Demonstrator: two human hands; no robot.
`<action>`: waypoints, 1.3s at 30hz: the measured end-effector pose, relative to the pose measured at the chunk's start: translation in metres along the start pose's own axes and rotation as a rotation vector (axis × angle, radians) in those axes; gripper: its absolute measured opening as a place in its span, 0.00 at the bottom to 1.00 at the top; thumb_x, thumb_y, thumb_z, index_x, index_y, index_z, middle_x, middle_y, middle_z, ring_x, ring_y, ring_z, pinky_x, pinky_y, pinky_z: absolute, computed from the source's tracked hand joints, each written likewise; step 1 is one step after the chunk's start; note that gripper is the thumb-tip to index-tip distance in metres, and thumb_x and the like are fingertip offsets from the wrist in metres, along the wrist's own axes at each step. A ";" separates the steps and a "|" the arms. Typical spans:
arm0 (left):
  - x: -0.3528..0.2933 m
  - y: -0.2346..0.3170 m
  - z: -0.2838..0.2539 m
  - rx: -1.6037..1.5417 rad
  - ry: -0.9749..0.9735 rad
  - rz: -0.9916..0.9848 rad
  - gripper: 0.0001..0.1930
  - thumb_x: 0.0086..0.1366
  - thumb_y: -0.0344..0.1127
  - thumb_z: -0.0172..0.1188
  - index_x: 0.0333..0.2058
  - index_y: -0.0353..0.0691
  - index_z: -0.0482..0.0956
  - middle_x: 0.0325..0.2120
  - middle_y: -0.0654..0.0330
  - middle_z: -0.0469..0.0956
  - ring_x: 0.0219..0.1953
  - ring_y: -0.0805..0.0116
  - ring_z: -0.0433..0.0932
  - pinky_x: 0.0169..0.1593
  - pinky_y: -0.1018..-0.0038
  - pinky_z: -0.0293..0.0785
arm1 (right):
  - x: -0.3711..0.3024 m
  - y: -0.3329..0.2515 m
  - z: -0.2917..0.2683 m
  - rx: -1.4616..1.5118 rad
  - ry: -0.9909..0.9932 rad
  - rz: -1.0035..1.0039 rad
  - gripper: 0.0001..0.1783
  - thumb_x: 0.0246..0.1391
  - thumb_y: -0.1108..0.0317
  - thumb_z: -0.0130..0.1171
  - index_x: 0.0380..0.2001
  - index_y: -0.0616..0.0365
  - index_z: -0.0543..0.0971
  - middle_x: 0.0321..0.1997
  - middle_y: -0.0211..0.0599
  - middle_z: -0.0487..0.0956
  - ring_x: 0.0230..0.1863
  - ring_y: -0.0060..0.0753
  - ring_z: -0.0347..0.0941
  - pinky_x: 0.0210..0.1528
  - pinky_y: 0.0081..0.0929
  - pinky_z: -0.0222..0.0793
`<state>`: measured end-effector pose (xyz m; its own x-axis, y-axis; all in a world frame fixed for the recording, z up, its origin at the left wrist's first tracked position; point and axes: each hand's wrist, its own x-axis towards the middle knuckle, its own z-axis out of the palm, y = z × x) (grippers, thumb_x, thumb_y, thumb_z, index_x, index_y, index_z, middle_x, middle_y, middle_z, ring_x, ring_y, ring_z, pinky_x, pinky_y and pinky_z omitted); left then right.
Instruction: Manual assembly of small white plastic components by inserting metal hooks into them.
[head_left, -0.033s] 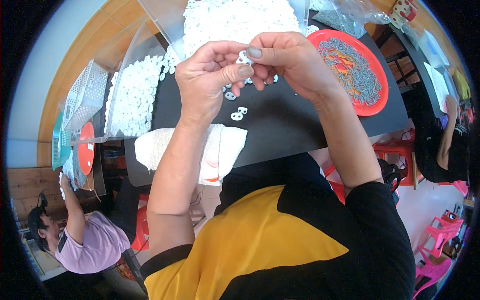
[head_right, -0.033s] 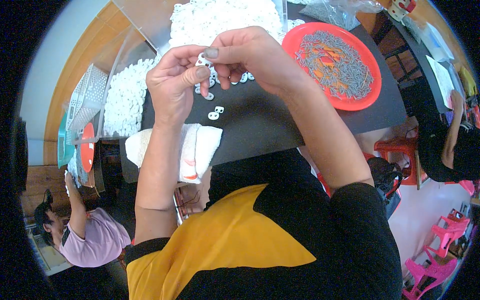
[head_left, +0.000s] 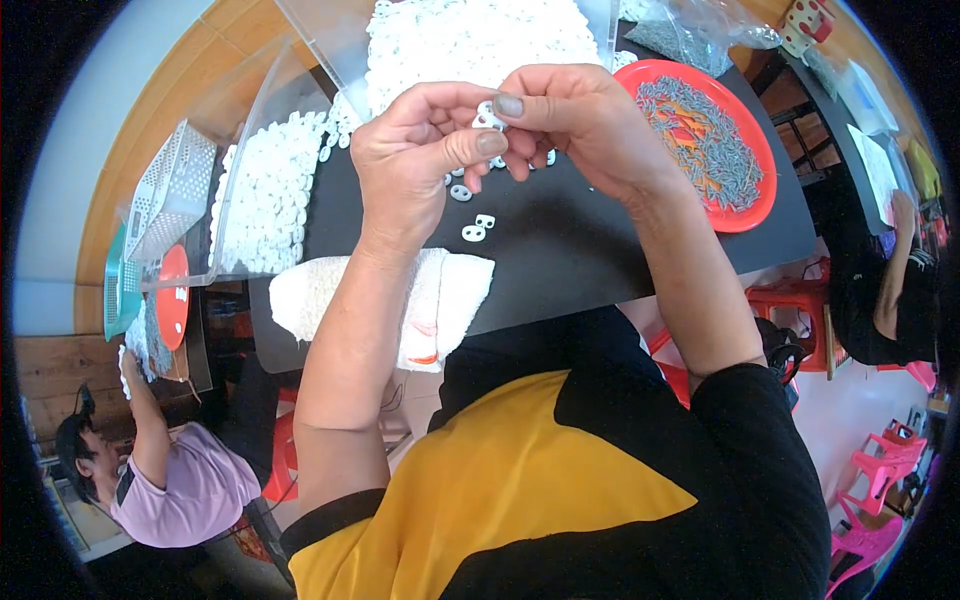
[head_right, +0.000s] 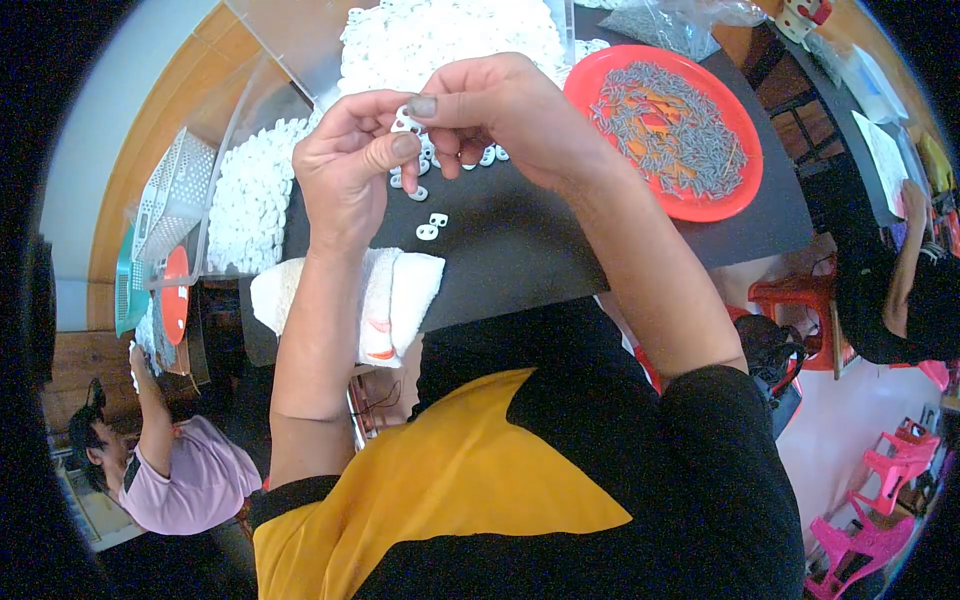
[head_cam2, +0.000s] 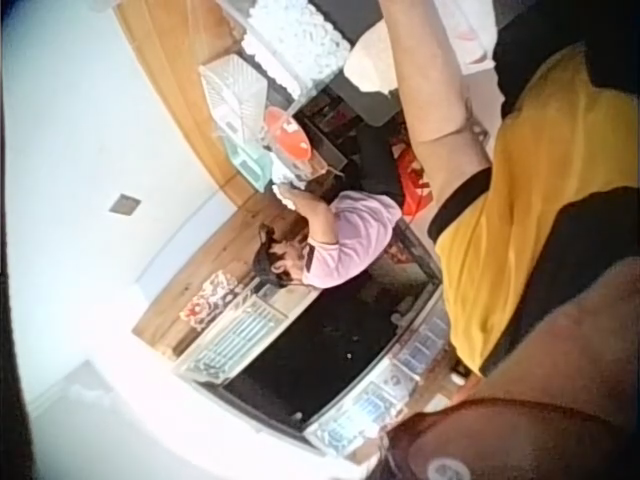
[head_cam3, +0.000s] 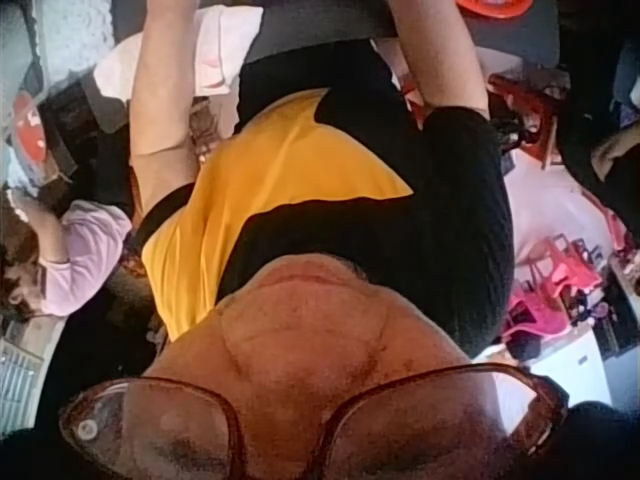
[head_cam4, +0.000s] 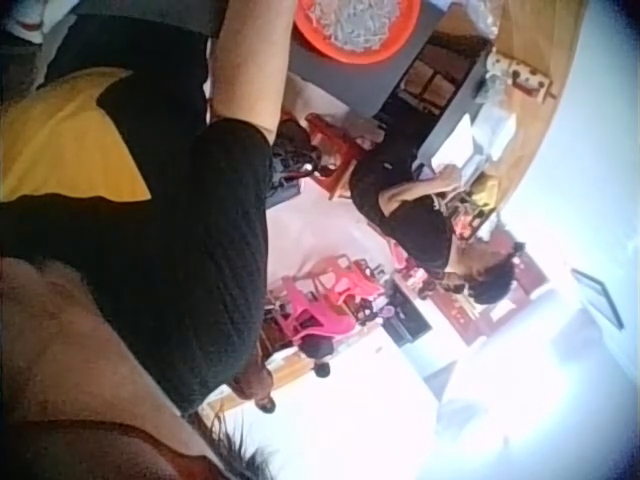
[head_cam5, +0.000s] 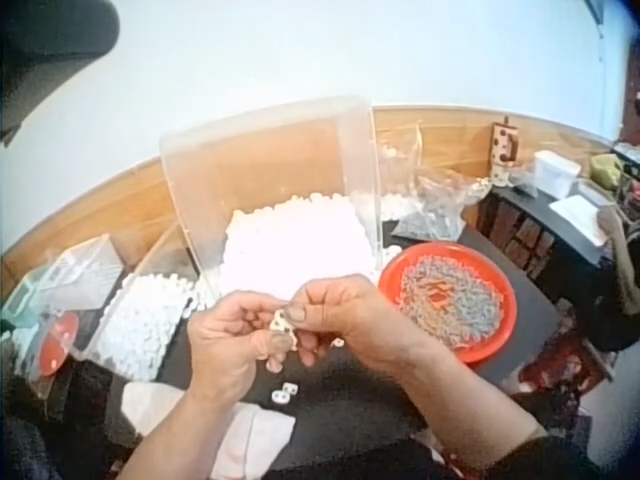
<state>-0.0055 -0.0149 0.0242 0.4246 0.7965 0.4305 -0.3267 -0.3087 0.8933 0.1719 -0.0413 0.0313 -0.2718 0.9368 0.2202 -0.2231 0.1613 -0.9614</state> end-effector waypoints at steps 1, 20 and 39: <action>0.001 -0.001 0.001 -0.001 -0.002 0.002 0.15 0.53 0.19 0.63 0.41 0.23 0.75 0.27 0.53 0.78 0.23 0.71 0.75 0.22 0.81 0.71 | 0.000 0.000 -0.001 -0.002 0.001 -0.002 0.14 0.54 0.59 0.60 0.23 0.56 0.77 0.17 0.27 0.74 0.19 0.19 0.71 0.22 0.15 0.59; 0.002 -0.011 0.000 -0.083 0.165 -0.195 0.06 0.61 0.30 0.61 0.30 0.32 0.78 0.20 0.60 0.76 0.18 0.76 0.72 0.17 0.83 0.66 | 0.002 0.015 0.009 -0.290 0.209 -0.097 0.11 0.59 0.62 0.55 0.31 0.59 0.78 0.22 0.25 0.75 0.24 0.15 0.69 0.27 0.13 0.60; 0.009 -0.008 -0.019 -0.248 0.318 -0.333 0.08 0.62 0.32 0.58 0.26 0.33 0.75 0.16 0.59 0.72 0.15 0.74 0.70 0.16 0.79 0.65 | -0.052 0.049 0.014 -1.731 0.090 -0.281 0.07 0.53 0.67 0.58 0.29 0.58 0.72 0.26 0.40 0.75 0.27 0.45 0.75 0.27 0.39 0.69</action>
<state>-0.0147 0.0045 0.0186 0.2746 0.9610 0.0338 -0.4240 0.0895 0.9012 0.1618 -0.0868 -0.0245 -0.3418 0.8282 0.4442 0.9301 0.3657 0.0339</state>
